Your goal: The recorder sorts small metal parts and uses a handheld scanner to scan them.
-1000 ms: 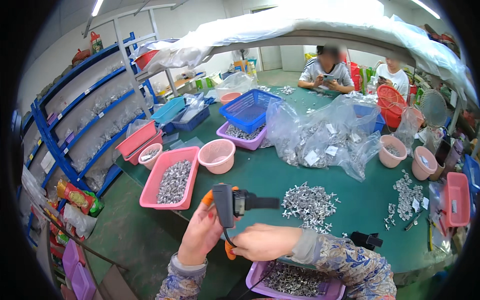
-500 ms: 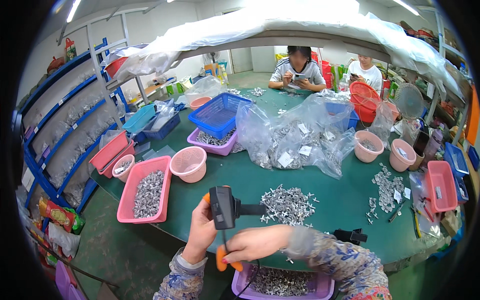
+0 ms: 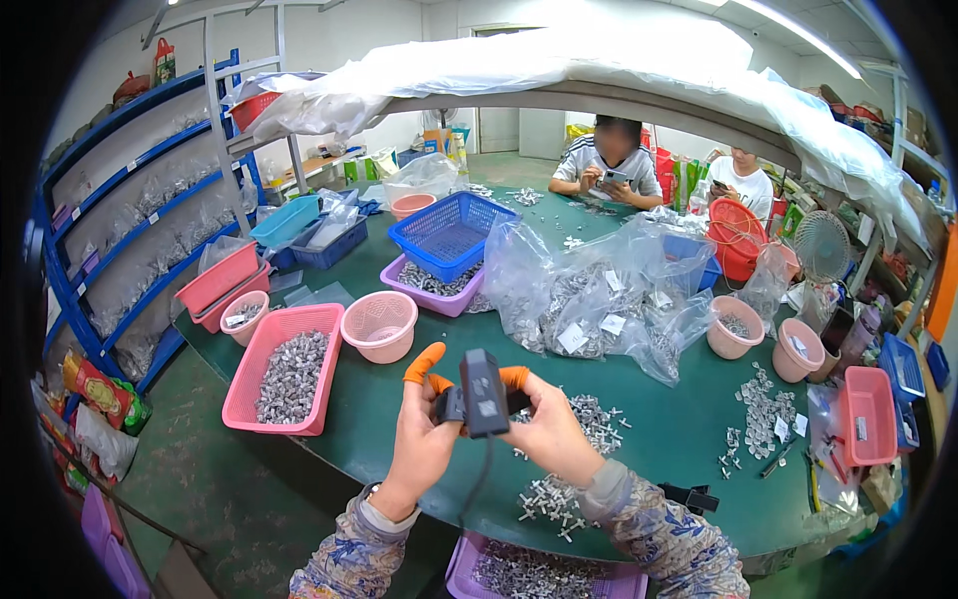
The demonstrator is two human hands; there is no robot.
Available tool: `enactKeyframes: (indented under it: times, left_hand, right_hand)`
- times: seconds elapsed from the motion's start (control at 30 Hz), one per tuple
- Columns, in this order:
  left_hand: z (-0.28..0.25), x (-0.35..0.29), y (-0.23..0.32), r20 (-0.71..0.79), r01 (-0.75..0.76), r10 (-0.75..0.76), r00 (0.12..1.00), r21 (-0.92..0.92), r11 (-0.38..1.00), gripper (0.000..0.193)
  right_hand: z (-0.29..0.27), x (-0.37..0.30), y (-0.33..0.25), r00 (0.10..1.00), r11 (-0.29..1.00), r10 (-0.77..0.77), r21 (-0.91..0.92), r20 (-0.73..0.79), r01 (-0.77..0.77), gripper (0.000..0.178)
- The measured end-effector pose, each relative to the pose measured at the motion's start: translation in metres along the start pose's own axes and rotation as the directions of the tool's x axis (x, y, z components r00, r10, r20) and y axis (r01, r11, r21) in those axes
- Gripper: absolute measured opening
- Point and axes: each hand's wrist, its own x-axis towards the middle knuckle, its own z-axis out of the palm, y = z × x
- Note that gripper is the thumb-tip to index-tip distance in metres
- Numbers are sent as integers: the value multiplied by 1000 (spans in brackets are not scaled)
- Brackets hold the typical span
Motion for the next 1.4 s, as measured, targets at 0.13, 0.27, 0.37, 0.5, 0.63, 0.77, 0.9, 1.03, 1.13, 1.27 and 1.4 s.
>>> enactKeyframes:
  times: [0.13,0.27,0.37,0.5,0.63,0.77,0.9,1.03,1.13,1.27,1.4]
  left_hand:
    - [-8,9,-17,61,214,-205,977,-307,927,69]
    - [-25,-24,25,-359,-338,325,875,28,941,48]
    - [-14,-56,70,120,-602,631,766,477,640,25]
    - [-2,-33,8,-168,-118,169,971,277,954,23]
    - [5,-39,-8,-266,-192,221,938,130,973,23]
    - [12,-38,-26,-346,-166,51,937,-312,936,29]
    - [13,-29,-28,-375,-193,-23,927,-528,827,34]
    - [4,-24,-28,-314,-58,-178,933,-617,785,31]
    - [6,-21,-32,-237,5,-203,950,-639,769,27]
    - [11,-20,-35,-201,35,-215,956,-649,760,24]
    - [3,-8,-45,-227,-18,-255,940,-778,628,21]
  right_hand:
    - [2,30,11,994,998,-42,-60,-106,36,42]
    - [-4,54,9,986,907,1,-416,-170,-72,51]
    - [3,64,26,986,896,-36,-443,-161,-40,50]
    - [26,57,22,994,937,-24,-348,-102,-13,56]
    - [33,46,13,990,927,-87,-373,-110,40,66]
    - [38,34,-22,1000,952,16,-306,-25,-23,70]
    - [22,32,-28,966,969,103,197,238,-152,59]
    - [0,32,-23,914,917,180,274,364,-290,54]
    - [9,31,-18,952,974,61,190,301,-122,63]
    - [28,26,-8,991,993,-1,-116,134,17,68]
    - [25,27,1,987,981,-27,195,158,-4,55]
